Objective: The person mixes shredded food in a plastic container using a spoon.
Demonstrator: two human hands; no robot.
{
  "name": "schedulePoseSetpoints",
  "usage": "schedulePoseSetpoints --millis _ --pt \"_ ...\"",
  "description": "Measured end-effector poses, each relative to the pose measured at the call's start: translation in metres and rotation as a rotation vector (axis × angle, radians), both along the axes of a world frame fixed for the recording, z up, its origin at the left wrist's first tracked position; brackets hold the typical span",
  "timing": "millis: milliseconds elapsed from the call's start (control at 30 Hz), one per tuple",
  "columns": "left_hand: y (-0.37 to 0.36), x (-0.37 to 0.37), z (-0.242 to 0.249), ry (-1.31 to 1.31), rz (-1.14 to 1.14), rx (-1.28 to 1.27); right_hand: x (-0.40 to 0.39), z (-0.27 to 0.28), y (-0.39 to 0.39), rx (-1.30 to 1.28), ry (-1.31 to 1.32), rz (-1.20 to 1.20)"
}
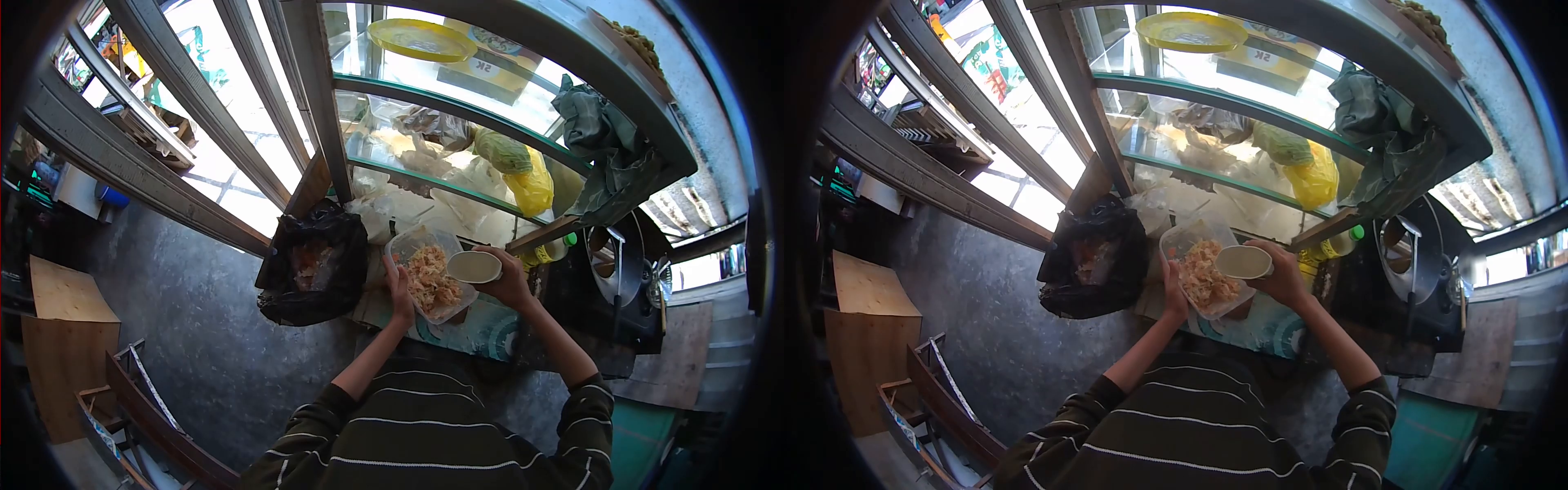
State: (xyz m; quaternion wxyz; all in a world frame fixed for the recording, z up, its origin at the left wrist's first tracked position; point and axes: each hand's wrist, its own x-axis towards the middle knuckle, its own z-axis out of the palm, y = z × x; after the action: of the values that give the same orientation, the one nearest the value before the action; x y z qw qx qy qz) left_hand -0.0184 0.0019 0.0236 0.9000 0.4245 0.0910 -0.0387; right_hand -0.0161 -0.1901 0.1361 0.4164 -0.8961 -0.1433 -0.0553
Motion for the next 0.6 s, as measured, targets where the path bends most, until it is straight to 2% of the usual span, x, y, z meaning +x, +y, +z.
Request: schedulePoseSetpoints --millis 467,600 --pt "0.003 0.007 -0.006 0.008 -0.019 -0.059 0.001 -0.002 -0.002 -0.006 0.029 -0.006" --pt "0.002 0.007 0.0 0.017 0.005 -0.024 0.004 -0.008 -0.004 0.07 0.056 -0.043"
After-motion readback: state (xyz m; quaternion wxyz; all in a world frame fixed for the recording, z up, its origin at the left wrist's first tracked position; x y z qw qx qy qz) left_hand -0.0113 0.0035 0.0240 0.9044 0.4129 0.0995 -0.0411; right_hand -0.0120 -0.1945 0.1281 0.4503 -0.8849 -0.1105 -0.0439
